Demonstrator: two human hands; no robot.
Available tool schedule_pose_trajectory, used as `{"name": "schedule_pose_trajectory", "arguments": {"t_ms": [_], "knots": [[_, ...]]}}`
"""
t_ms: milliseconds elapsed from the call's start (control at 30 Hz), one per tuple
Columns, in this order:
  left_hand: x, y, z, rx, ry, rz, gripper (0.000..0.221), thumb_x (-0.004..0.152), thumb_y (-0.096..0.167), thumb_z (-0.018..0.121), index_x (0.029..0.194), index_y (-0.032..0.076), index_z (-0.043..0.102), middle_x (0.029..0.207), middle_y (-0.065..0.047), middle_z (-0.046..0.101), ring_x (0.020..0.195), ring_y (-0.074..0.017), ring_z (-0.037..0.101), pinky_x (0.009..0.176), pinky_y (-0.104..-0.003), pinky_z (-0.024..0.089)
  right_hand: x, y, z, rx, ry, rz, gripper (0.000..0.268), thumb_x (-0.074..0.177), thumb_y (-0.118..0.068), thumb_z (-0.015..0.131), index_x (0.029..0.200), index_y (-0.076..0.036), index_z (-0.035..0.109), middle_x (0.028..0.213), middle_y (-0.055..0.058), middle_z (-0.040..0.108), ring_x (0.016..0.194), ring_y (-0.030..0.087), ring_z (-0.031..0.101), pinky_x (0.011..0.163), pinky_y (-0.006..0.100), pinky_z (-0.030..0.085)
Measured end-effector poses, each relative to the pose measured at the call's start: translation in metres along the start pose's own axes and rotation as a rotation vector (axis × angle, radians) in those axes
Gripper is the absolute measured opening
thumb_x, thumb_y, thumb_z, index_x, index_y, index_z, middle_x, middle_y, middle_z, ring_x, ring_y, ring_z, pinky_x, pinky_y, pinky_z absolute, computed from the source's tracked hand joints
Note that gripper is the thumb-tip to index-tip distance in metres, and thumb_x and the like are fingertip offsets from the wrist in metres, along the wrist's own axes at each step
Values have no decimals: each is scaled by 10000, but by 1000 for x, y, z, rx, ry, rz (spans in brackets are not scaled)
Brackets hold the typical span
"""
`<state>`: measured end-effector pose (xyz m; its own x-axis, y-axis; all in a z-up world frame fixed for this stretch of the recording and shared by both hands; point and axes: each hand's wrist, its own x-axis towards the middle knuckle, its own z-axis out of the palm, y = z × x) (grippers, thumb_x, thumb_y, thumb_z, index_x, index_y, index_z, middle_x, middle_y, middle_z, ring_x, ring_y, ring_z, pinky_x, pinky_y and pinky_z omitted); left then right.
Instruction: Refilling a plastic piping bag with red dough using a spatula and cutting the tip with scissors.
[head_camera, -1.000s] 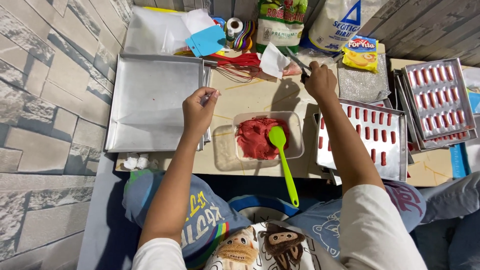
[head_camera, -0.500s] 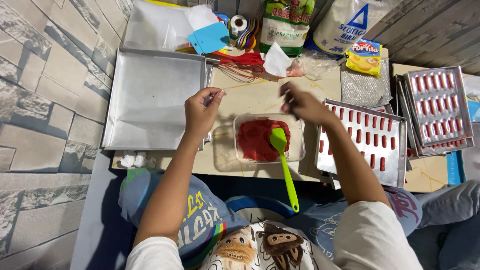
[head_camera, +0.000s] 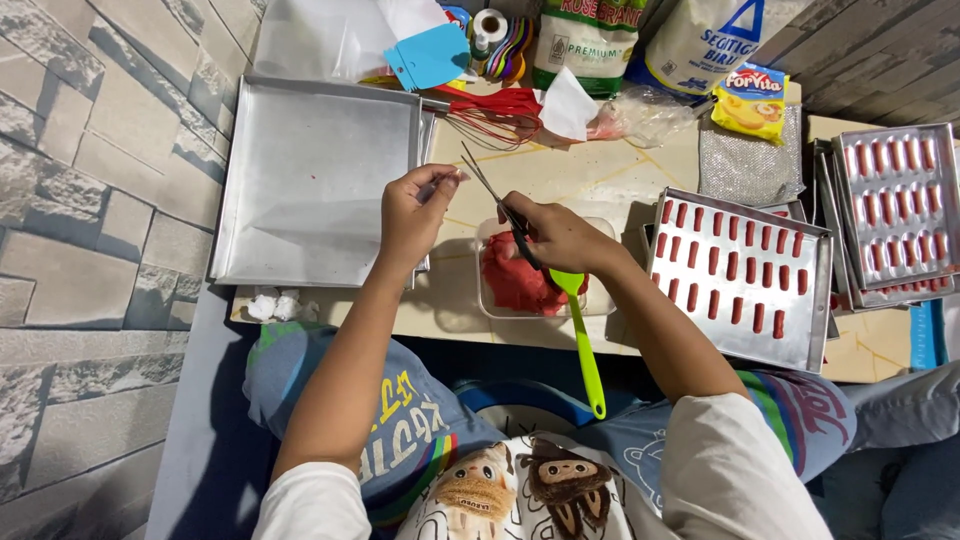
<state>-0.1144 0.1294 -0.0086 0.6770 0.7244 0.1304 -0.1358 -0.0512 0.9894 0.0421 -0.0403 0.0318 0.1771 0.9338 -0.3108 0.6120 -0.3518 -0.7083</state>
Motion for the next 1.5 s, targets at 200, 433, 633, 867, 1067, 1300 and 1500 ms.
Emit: {"name": "schedule_pose_trajectory", "arguments": {"t_ms": [200, 433, 633, 867, 1067, 1300, 1500], "knots": [[1, 0, 3, -43, -15, 6, 106, 972, 121, 693, 922, 79, 776, 797, -55, 732, 651, -49, 573, 556, -178, 505, 5, 6, 6, 19, 12, -7, 545, 907, -557, 706, 1230, -158, 522, 826, 191, 655, 756, 403, 664, 751, 483, 513], [-2, 1, 3, -39, -18, -4, 112, 976, 130, 697, 922, 71, 776, 777, -53, 719, 627, -43, 547, 516, -179, 493, 4, 10, 9, 29, 29, -4, 461, 928, -457, 720, 1223, -158, 530, 801, 188, 672, 736, 403, 673, 736, 474, 518], [-4, 15, 5, -24, -16, -21, 120, 978, 141, 697, 942, 64, 782, 613, -22, 622, 553, -30, 514, 478, -165, 452, 4, 8, 11, 50, 42, -14, 444, 934, -434, 721, 1215, -146, 533, 794, 201, 677, 741, 413, 672, 747, 485, 516], [-2, 11, 7, -25, -25, -8, 110, 971, 133, 705, 971, 60, 786, 562, -30, 589, 514, -27, 516, 470, -162, 441, 5, 7, 11, 70, 59, -11, 408, 941, -404, 731, 1200, -148, 546, 797, 184, 685, 731, 387, 668, 738, 467, 514], [-1, 6, 4, -29, -35, -4, 126, 975, 134, 699, 1012, 56, 791, 541, -35, 574, 505, -42, 533, 481, -164, 448, 7, 17, 14, 88, 72, -34, 368, 940, -357, 736, 1177, -136, 561, 740, 164, 676, 702, 364, 648, 748, 455, 498], [0, 1, 2, -22, -48, 8, 130, 979, 143, 702, 1024, 61, 793, 543, -37, 569, 509, -43, 530, 481, -167, 447, 10, 25, 17, 105, 85, -52, 361, 929, -354, 750, 1155, -133, 576, 689, 133, 660, 670, 325, 635, 733, 431, 491], [3, -14, 1, -24, -37, 6, 134, 977, 128, 701, 1035, 48, 791, 600, -36, 594, 555, -49, 525, 474, -185, 458, 14, 39, 23, 77, 127, -42, 281, 905, -258, 784, 1108, -155, 618, 626, 84, 655, 615, 272, 638, 714, 370, 489]]}}
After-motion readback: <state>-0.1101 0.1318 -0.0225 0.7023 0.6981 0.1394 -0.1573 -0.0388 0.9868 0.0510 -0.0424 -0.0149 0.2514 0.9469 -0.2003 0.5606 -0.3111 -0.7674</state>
